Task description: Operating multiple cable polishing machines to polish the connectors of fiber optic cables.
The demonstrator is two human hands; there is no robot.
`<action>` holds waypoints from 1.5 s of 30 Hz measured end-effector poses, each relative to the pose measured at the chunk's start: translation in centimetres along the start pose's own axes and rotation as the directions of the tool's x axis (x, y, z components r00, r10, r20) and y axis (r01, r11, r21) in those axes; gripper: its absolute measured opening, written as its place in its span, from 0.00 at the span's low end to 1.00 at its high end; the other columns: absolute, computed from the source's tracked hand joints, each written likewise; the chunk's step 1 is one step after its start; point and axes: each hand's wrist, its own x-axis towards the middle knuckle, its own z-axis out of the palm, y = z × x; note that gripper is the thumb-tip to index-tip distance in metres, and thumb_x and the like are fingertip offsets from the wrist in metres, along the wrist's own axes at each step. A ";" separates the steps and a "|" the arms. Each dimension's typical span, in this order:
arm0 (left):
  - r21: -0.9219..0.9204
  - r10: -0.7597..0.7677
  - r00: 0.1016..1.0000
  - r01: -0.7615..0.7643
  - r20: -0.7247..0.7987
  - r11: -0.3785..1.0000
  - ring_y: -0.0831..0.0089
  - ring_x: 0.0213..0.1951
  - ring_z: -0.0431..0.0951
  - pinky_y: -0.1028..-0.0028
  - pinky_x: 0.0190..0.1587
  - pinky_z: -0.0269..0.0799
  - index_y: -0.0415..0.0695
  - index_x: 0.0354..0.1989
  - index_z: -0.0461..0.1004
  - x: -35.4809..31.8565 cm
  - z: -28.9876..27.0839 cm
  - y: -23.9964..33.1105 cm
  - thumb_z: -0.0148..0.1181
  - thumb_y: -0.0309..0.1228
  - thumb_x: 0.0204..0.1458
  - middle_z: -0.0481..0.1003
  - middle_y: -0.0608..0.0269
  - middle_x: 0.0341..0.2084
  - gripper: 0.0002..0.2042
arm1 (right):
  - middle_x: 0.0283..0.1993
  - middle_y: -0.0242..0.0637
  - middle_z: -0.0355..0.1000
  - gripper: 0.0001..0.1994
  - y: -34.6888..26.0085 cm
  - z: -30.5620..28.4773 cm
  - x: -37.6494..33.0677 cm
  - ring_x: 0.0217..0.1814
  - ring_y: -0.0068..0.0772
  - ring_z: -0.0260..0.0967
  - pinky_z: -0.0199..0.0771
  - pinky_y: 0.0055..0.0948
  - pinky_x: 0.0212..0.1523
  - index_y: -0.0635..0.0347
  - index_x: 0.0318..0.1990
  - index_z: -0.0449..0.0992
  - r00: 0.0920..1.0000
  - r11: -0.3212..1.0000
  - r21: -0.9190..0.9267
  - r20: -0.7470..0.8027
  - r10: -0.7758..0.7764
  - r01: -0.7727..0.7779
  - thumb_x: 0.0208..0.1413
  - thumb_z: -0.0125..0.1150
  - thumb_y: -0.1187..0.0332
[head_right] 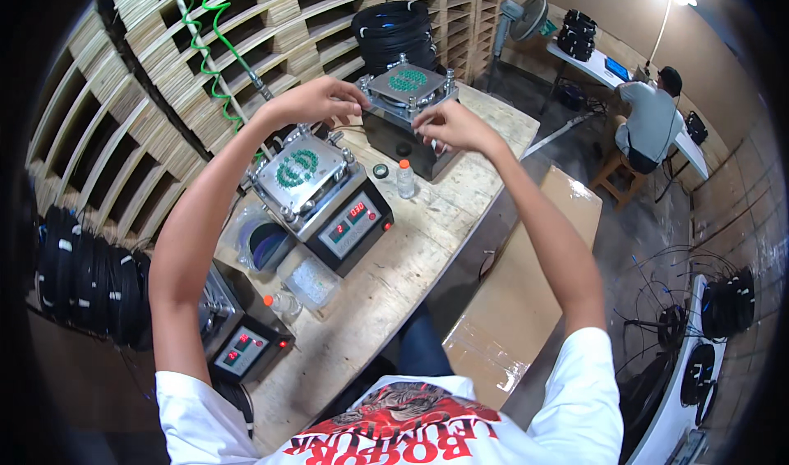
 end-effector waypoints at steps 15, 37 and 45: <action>-0.498 -0.372 0.891 0.206 -0.261 0.842 0.70 0.39 0.82 0.74 0.39 0.78 0.41 0.59 0.72 26.8 -10.2 -15.7 0.51 0.42 0.67 0.76 0.60 0.48 0.20 | 0.29 0.33 0.75 0.12 13.9 -21.0 36.3 0.23 0.22 0.74 0.73 0.22 0.21 0.63 0.50 0.77 0.999 0.984 -0.179 -0.048 0.008 -0.016 0.62 0.58 0.68; -0.770 -0.856 0.138 0.383 -0.498 0.510 0.65 0.20 0.78 0.65 0.21 0.72 0.31 0.32 0.78 51.6 -15.1 -32.3 0.73 0.41 0.45 0.79 0.51 0.23 0.21 | 0.58 0.60 0.73 0.35 26.5 -31.3 62.4 0.60 0.56 0.72 0.73 0.46 0.58 0.65 0.55 0.76 0.869 0.877 -0.265 -0.415 0.271 -0.400 0.42 0.69 0.48; -0.696 -0.782 0.146 0.377 -0.606 0.611 0.59 0.26 0.82 0.63 0.28 0.80 0.29 0.30 0.79 51.0 -15.6 -26.2 0.74 0.43 0.40 0.81 0.49 0.27 0.24 | 0.37 0.58 0.80 0.28 28.7 -34.9 61.9 0.44 0.52 0.80 0.78 0.41 0.47 0.74 0.39 0.81 0.860 0.988 -0.018 -0.496 0.122 -0.150 0.34 0.74 0.56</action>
